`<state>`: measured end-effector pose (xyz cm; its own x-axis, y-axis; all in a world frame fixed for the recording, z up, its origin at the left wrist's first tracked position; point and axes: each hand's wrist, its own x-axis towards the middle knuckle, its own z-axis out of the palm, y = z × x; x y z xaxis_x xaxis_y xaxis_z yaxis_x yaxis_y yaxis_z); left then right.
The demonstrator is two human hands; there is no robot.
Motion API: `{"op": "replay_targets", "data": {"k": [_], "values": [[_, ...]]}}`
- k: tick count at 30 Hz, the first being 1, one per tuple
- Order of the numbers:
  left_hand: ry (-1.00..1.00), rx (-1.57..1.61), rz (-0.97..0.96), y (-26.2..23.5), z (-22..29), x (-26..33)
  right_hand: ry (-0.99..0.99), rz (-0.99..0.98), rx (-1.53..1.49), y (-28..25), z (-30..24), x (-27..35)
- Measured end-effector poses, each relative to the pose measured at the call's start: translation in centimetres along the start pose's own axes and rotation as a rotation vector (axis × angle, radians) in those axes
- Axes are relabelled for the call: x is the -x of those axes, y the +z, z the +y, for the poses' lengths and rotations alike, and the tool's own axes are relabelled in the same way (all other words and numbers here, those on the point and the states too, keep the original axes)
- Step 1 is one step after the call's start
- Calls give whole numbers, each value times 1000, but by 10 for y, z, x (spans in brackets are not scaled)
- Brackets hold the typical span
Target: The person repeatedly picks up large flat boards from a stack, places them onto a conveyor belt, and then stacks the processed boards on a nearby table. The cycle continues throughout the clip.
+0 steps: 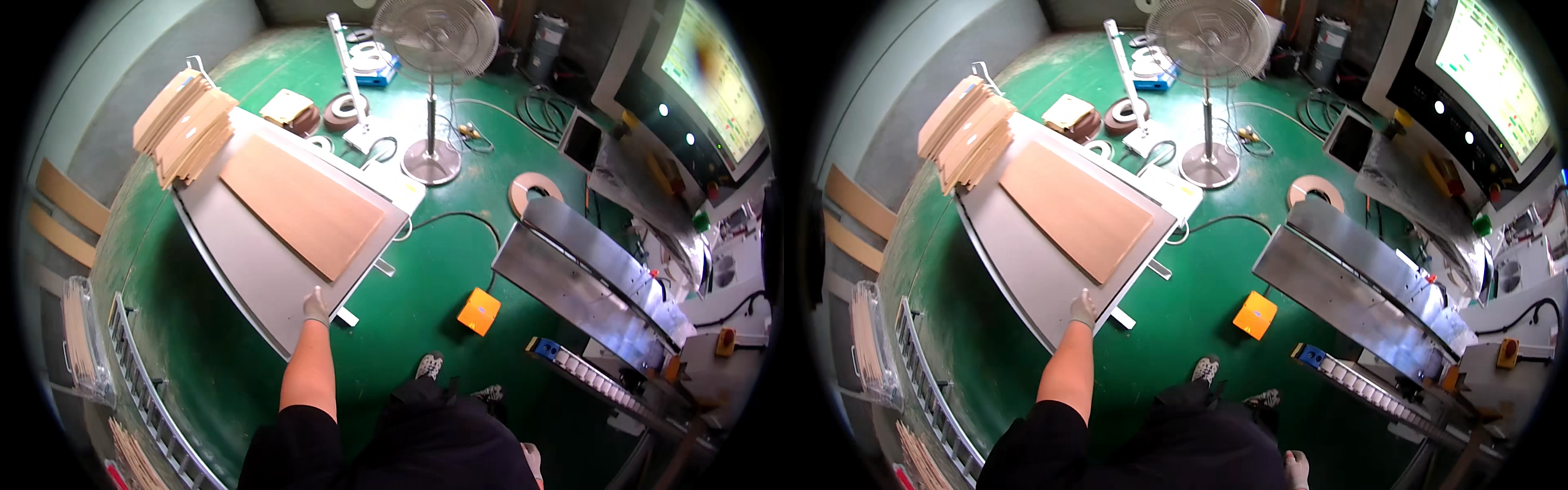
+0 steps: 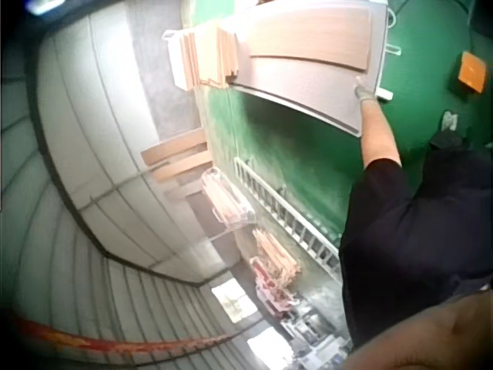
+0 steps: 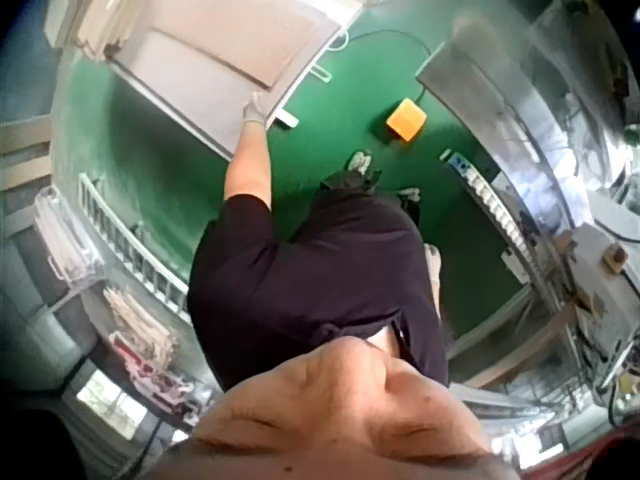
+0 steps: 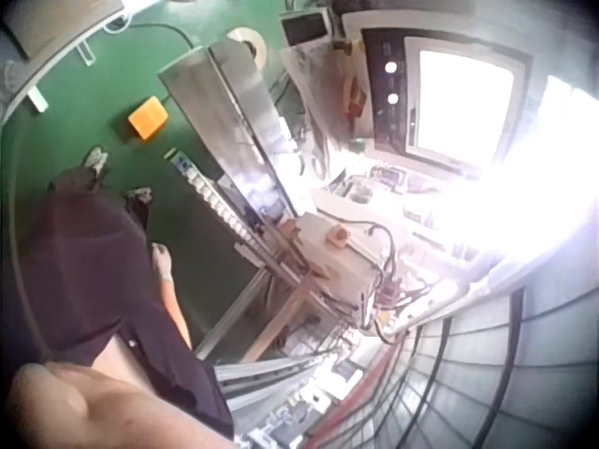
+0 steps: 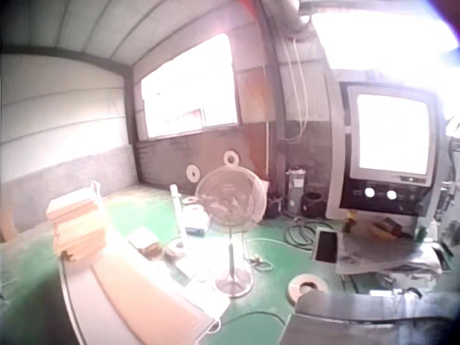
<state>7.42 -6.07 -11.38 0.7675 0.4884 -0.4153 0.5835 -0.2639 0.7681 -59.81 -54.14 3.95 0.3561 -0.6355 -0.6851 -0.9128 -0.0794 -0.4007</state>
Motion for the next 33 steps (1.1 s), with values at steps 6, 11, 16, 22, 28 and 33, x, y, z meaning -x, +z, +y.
{"op": "replay_targets", "data": {"k": [6, 11, 16, 22, 28, 33], "values": [[-343, 559, -280, 11, 66, 6, -23, -51, -28, -13, 2, 39], [-366, 289, -85, 38, 108, 20, 124, 133, -355, -56, -30, 53], [-411, 391, -312, 51, 97, 28, 90, 224, -459, -78, -62, 61], [-564, 389, -570, 78, 55, 61, 43, 83, -297, -42, -54, 37], [-621, 403, -376, 79, 13, 112, 72, 17, -101, -25, -105, 61], [394, -159, -177, 75, 60, 147, 156, -41, -88, -46, -148, 84]]}}
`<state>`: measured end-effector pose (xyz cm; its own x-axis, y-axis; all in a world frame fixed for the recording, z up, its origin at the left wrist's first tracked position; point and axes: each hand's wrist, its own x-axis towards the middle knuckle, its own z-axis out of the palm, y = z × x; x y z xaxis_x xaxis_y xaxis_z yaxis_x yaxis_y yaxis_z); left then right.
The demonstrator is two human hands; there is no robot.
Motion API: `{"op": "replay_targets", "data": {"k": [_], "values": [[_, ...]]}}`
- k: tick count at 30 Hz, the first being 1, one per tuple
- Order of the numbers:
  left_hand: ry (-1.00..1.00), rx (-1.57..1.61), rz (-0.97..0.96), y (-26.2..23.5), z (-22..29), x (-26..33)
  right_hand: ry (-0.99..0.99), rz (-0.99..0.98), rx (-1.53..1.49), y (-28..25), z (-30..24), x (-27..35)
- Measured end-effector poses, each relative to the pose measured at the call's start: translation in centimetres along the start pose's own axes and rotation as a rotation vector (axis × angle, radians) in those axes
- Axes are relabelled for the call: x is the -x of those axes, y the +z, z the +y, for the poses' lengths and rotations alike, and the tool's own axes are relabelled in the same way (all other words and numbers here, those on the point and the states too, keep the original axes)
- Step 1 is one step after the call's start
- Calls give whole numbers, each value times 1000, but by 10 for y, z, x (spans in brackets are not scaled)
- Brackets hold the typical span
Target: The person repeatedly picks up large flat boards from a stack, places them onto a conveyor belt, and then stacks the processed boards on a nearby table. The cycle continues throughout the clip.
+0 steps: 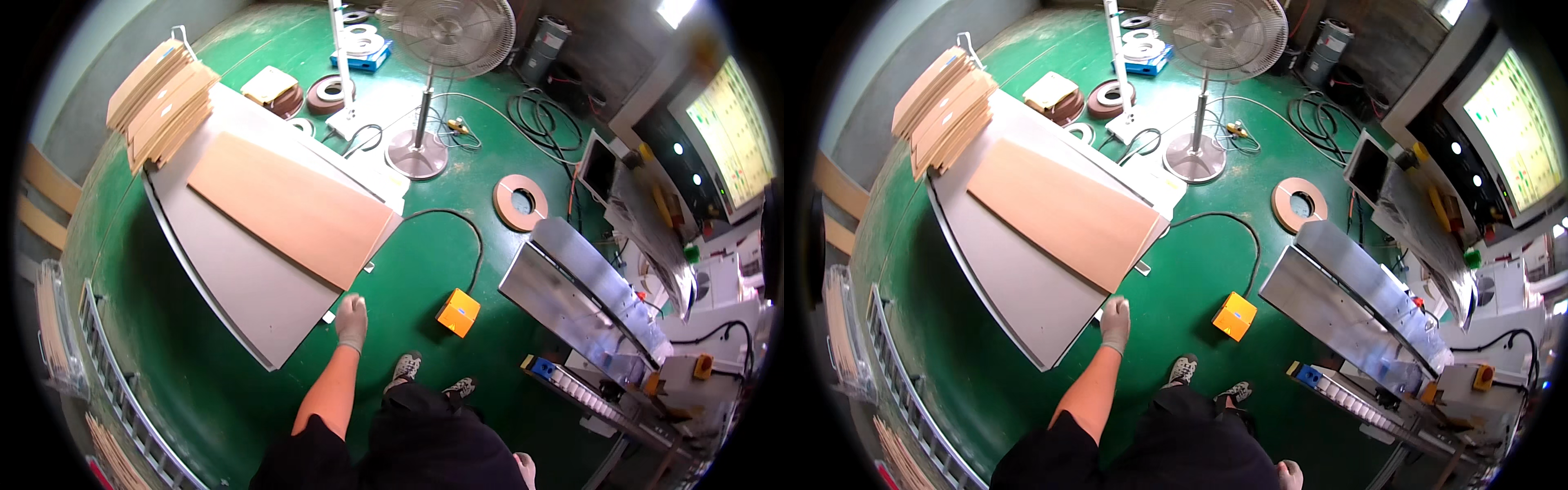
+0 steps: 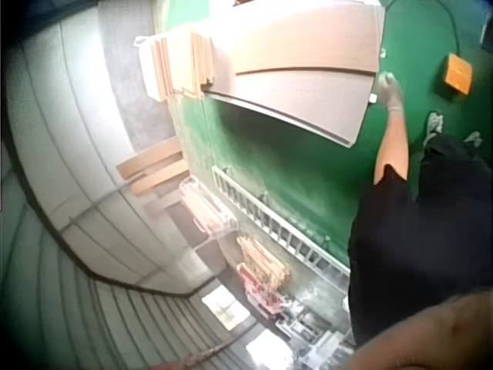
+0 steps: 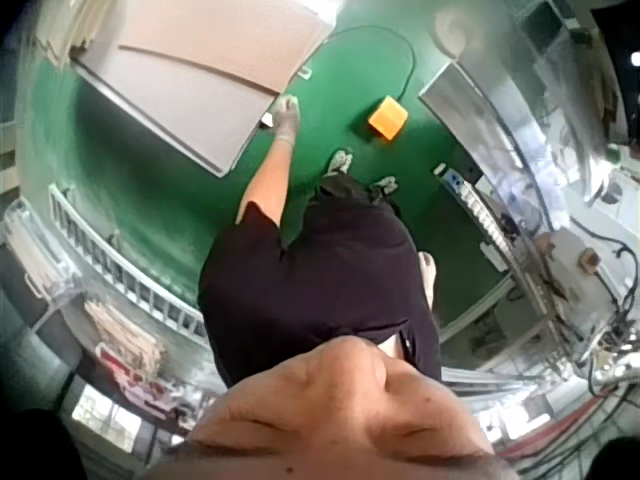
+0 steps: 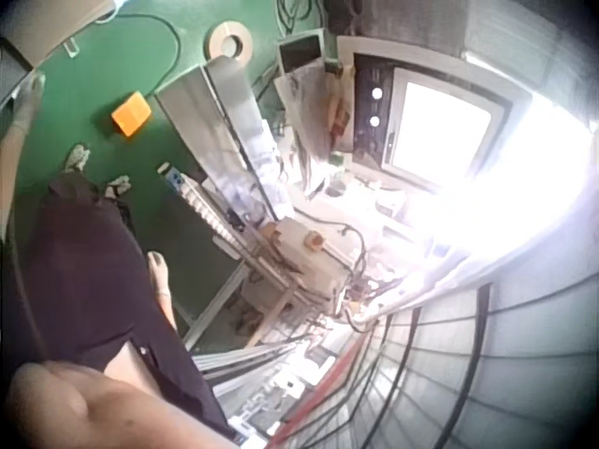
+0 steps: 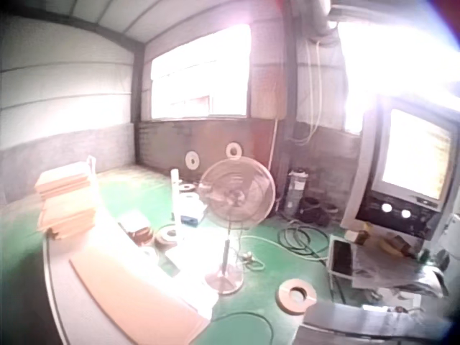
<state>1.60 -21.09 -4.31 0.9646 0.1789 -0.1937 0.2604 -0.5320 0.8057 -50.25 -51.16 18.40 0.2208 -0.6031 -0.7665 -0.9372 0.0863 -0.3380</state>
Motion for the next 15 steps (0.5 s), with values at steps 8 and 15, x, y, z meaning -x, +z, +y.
{"op": "replay_targets", "data": {"k": [8, 15], "values": [[212, -1075, -390, -28, 58, -71, -36, -81, 158, -20, -2, -28], [203, -1040, -436, -67, 3, -33, -123, -84, -256, -29, 12, -125]]}}
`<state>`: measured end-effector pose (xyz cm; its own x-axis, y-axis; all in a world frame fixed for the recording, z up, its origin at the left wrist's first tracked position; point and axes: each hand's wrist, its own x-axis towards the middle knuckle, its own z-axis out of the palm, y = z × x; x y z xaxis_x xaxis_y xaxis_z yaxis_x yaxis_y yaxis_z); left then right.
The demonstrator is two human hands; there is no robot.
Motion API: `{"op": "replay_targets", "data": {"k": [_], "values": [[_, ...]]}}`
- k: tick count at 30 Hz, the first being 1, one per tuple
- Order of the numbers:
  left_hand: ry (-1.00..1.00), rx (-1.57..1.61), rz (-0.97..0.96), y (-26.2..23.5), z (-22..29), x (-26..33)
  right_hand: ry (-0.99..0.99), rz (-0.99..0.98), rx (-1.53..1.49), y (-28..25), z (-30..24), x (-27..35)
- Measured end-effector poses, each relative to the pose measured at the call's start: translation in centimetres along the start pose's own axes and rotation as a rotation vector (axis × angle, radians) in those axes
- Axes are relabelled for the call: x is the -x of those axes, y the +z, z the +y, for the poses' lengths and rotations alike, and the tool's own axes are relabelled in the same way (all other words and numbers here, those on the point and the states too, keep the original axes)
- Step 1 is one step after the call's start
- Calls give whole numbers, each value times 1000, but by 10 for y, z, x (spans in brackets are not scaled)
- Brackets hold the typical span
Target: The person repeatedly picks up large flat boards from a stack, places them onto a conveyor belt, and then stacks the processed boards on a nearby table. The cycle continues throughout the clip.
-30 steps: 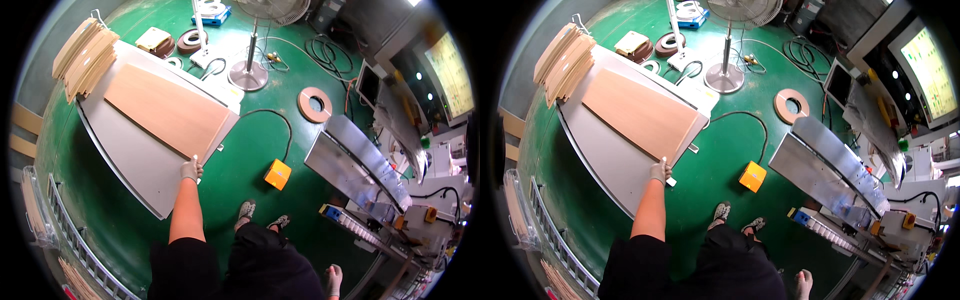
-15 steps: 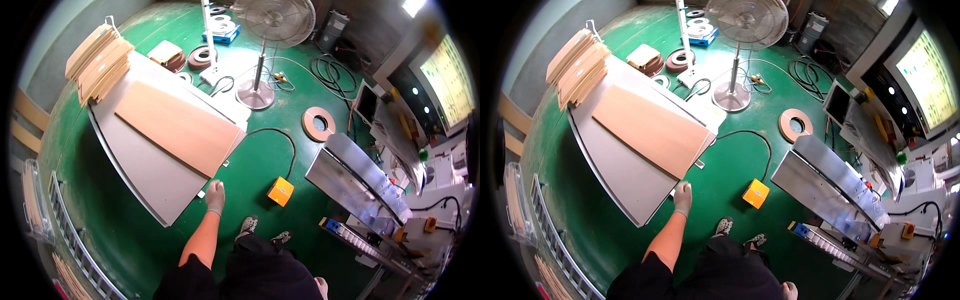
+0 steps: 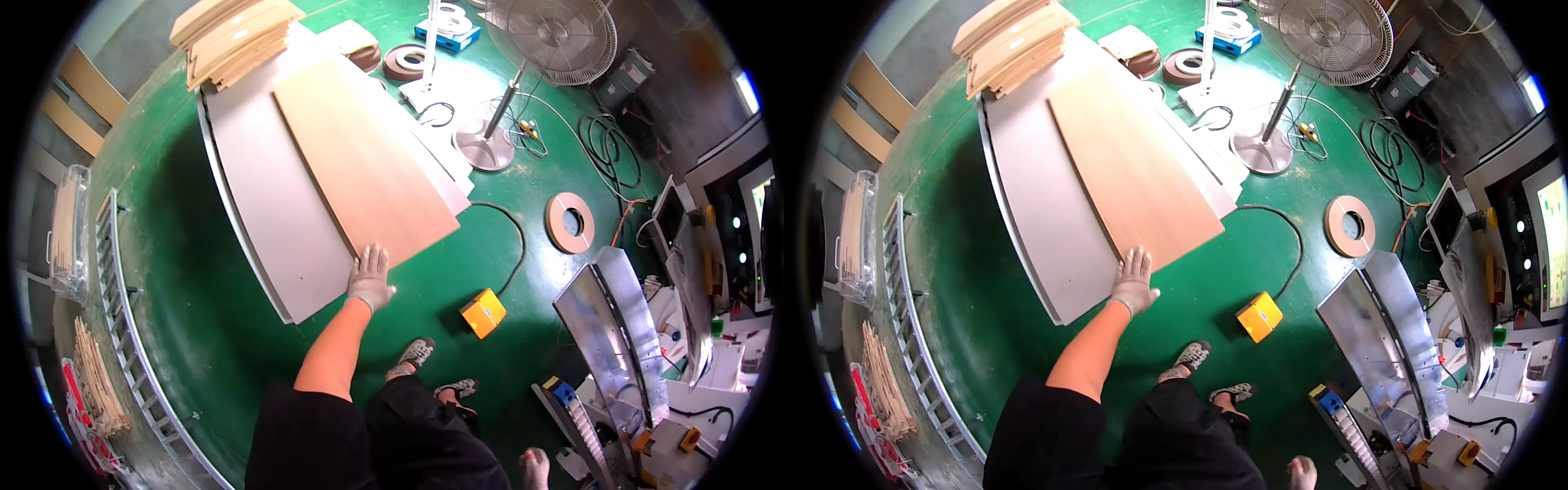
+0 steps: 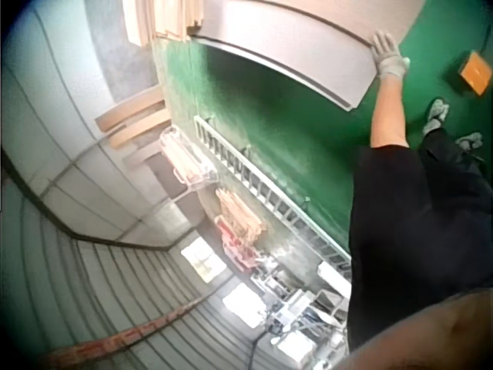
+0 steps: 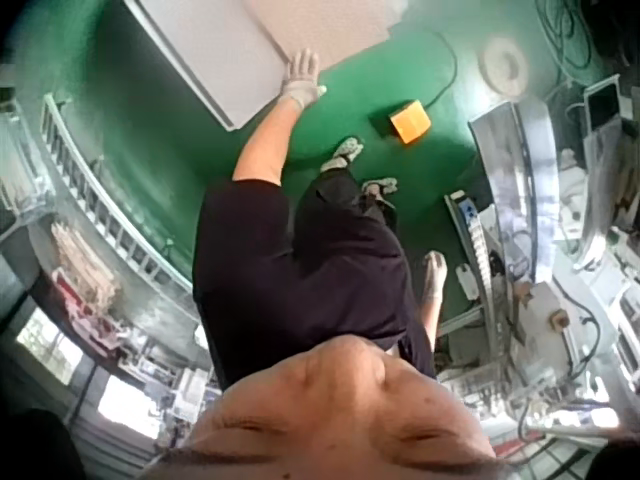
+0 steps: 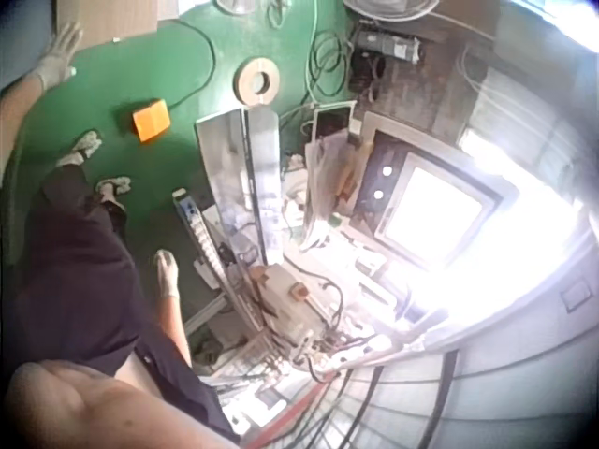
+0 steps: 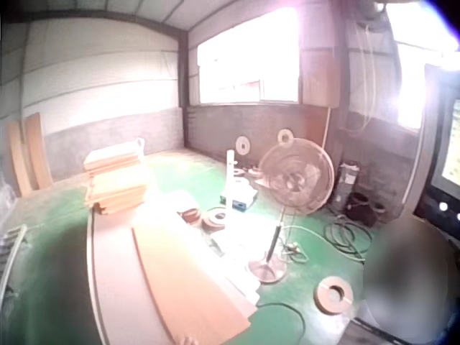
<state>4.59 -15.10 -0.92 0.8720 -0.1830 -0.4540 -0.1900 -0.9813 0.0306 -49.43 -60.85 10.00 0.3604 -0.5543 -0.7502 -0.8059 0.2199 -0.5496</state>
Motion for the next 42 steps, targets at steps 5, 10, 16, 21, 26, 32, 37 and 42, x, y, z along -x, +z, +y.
{"op": "replay_targets", "data": {"k": [5, 10, 16, 21, 26, 32, 37, 42], "values": [[5, 4, -77, 4, -7, 52, -75, -2, -29, 19, 2, -48], [9, 71, -132, 19, 13, 92, -160, -132, 110, 50, 2, -63], [19, 204, -89, 52, 51, 131, -103, -135, 172, 54, 16, -68], [-284, 716, 229, 77, 62, 124, -122, -83, 106, 52, 24, -58], [-620, 2096, -206, 74, 30, 63, -72, -156, 134, 56, 37, -45], [-644, 1902, 61, 93, 67, 61, 105, -325, -81, 87, 4, -43], [-553, 1701, 96, 84, 97, 135, -643, -254, 525, 159, -112, -35], [-351, 1612, 72, 44, 72, 240, -1219, 63, 665, 216, -229, -21]]}}
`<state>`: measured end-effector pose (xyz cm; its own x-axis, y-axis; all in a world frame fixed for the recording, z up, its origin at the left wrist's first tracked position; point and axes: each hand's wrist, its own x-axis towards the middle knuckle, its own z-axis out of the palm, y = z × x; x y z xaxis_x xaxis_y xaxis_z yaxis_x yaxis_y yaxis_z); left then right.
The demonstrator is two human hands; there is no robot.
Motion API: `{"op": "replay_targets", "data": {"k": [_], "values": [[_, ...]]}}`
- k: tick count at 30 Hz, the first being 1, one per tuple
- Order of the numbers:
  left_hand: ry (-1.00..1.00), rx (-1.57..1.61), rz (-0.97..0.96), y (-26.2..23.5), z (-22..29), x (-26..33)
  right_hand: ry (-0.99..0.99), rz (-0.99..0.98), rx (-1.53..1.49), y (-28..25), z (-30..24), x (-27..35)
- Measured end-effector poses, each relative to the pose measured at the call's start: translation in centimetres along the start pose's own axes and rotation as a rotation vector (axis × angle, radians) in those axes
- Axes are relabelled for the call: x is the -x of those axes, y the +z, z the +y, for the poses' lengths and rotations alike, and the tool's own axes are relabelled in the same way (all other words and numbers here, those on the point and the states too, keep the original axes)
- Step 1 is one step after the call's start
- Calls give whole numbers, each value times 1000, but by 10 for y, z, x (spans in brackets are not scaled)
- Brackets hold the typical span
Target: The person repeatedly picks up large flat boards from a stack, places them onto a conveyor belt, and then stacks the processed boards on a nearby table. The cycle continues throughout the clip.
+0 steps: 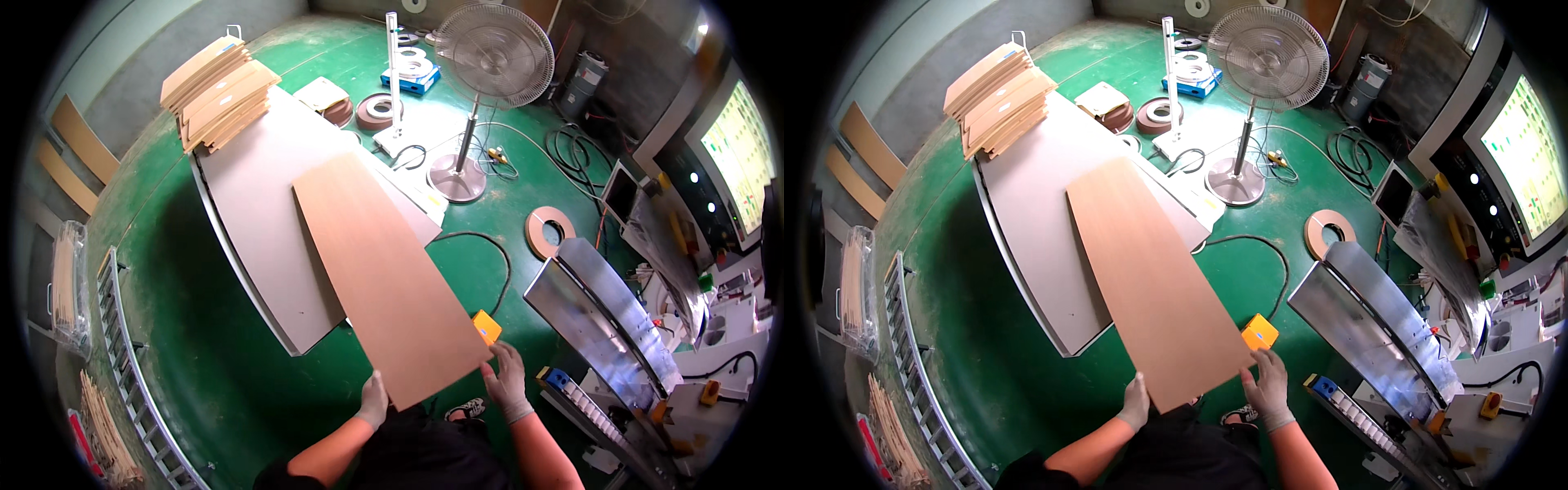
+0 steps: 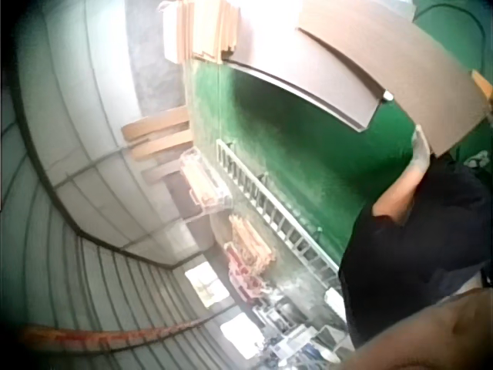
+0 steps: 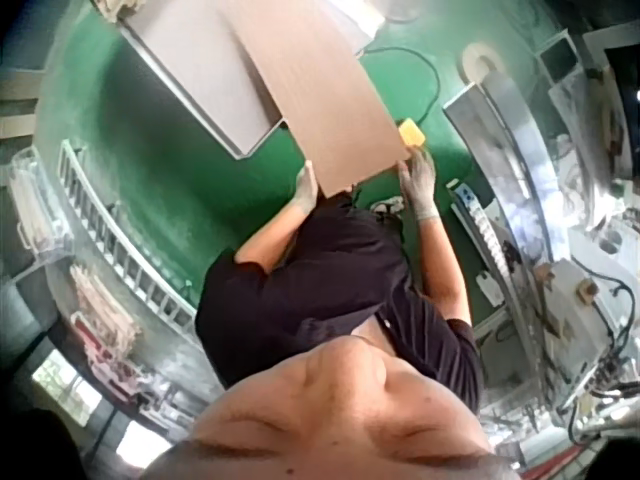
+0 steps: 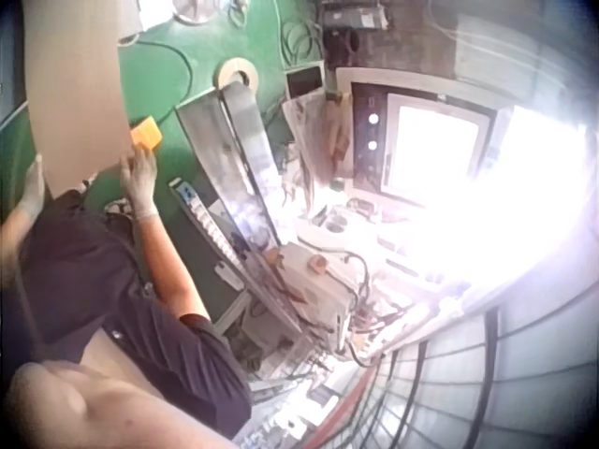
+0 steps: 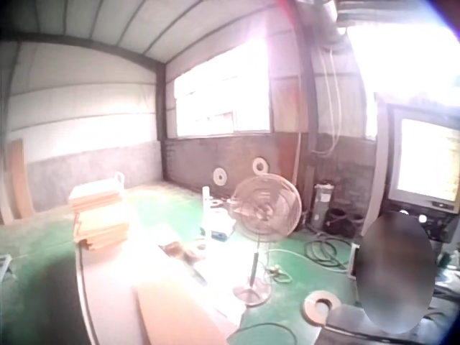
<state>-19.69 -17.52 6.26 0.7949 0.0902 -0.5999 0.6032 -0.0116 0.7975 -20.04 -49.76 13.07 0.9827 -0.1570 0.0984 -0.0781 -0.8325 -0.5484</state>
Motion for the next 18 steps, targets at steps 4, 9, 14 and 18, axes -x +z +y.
{"op": "replay_targets", "data": {"k": [4, 9, 14, 18], "values": [[-229, 55, -257, -68, 16, 41, 321, -417, -189, 11, -9, -46], [-287, 423, -384, -87, 46, 5, 420, -838, -358, 26, -20, -44], [-80, 720, -139, -98, 90, -86, 342, -654, -437, 0, -63, -22], [77, 484, 76, -79, 118, -89, 278, -567, -290, -33, -75, -17]]}}
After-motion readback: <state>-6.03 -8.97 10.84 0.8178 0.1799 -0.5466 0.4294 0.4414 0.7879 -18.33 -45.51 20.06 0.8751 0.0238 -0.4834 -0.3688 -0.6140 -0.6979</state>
